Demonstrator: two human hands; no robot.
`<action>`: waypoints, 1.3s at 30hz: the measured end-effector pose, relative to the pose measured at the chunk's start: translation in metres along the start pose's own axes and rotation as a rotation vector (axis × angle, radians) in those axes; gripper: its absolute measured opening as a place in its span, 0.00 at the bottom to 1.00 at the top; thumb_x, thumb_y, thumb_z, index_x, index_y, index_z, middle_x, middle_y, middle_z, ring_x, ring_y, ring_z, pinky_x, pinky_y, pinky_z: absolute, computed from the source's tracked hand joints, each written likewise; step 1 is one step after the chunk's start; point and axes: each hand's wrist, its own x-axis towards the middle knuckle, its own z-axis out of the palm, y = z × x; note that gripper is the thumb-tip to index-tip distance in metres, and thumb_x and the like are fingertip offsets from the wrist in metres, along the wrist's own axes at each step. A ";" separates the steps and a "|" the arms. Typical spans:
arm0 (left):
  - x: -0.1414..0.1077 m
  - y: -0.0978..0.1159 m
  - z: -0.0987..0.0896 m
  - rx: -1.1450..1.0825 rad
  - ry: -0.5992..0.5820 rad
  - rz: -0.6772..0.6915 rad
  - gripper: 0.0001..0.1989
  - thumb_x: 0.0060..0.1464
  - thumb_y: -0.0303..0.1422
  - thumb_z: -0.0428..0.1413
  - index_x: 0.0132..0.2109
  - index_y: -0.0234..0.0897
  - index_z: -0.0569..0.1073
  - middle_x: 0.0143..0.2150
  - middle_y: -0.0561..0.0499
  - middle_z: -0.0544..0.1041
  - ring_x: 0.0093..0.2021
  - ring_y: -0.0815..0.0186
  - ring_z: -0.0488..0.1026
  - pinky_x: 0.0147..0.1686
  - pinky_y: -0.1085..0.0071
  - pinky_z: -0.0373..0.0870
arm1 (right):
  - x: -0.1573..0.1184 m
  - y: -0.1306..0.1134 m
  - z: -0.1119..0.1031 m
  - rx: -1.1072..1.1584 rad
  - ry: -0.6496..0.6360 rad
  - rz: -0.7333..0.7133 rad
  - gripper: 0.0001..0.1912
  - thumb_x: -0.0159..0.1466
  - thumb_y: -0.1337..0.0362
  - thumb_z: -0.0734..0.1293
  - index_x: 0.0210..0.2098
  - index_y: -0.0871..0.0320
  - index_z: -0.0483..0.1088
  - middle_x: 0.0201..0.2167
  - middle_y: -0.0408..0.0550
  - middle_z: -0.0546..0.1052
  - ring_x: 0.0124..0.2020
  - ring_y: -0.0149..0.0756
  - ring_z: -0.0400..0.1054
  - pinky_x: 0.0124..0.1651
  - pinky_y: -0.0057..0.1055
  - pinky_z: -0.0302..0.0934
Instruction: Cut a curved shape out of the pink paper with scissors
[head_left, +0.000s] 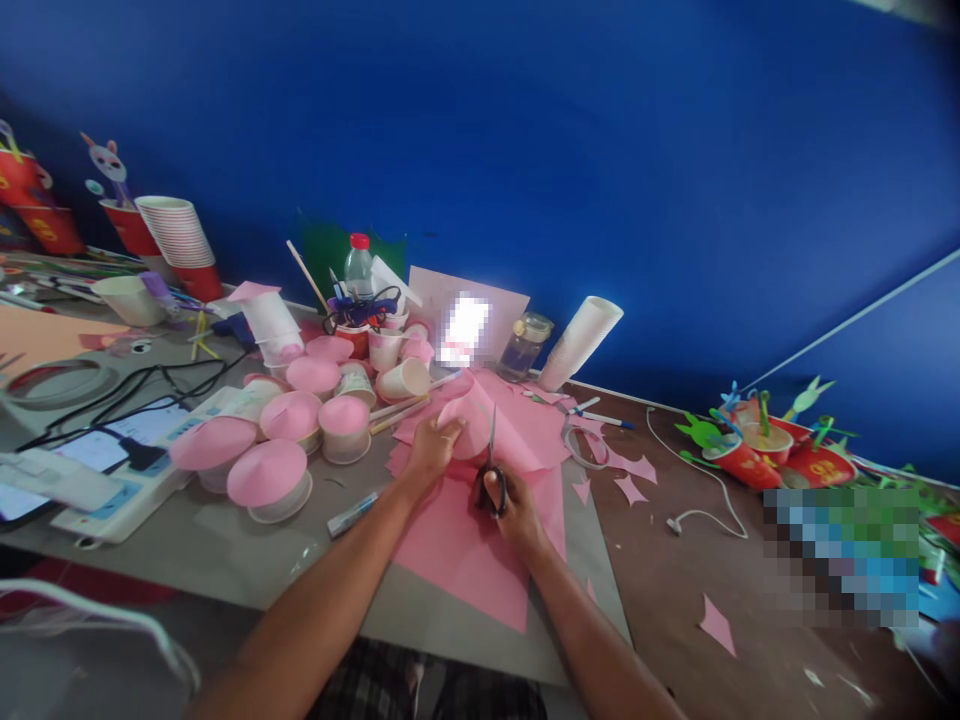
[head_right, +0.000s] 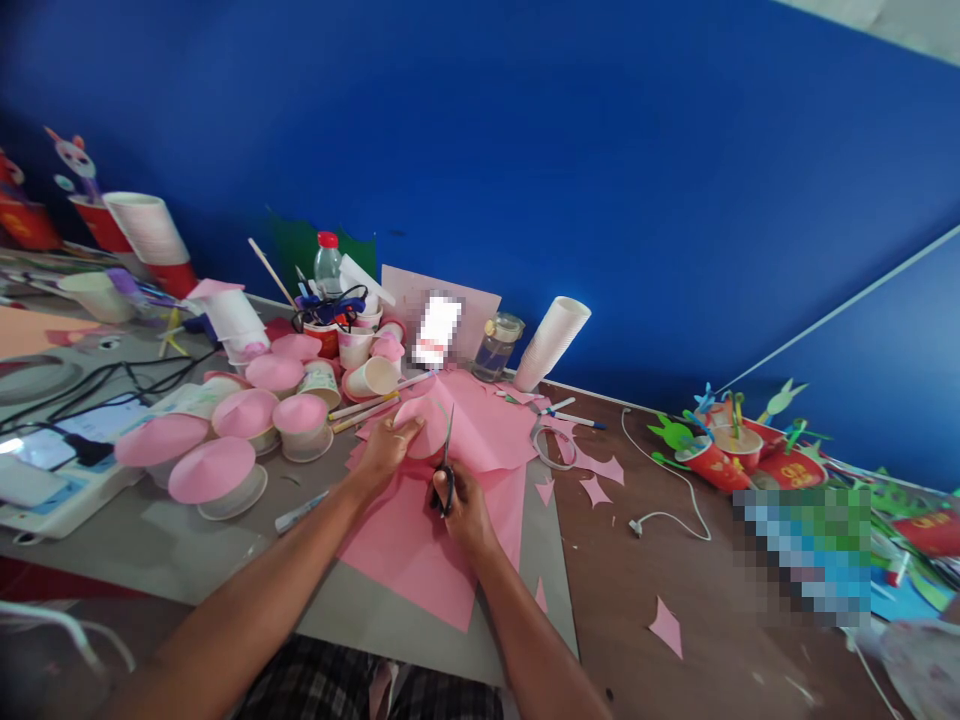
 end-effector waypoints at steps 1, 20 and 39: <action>0.000 0.000 0.000 -0.003 -0.006 -0.003 0.11 0.47 0.37 0.56 0.24 0.36 0.67 0.20 0.56 0.64 0.22 0.71 0.59 0.23 0.74 0.57 | 0.000 0.000 0.000 0.005 -0.008 -0.003 0.24 0.60 0.41 0.60 0.27 0.58 0.66 0.16 0.41 0.66 0.19 0.30 0.60 0.22 0.26 0.57; 0.004 -0.009 -0.001 0.001 0.001 -0.016 0.11 0.47 0.39 0.57 0.30 0.34 0.72 0.27 0.51 0.73 0.28 0.66 0.67 0.28 0.71 0.64 | -0.001 -0.003 0.000 -0.030 -0.024 0.013 0.26 0.60 0.40 0.59 0.24 0.57 0.64 0.17 0.42 0.66 0.19 0.30 0.60 0.21 0.27 0.56; 0.005 -0.005 -0.006 0.068 -0.045 0.078 0.13 0.50 0.38 0.54 0.37 0.32 0.75 0.31 0.49 0.76 0.31 0.64 0.70 0.33 0.69 0.67 | -0.001 -0.001 0.000 -0.028 -0.014 0.035 0.25 0.59 0.40 0.60 0.26 0.57 0.63 0.16 0.40 0.65 0.18 0.29 0.59 0.20 0.26 0.55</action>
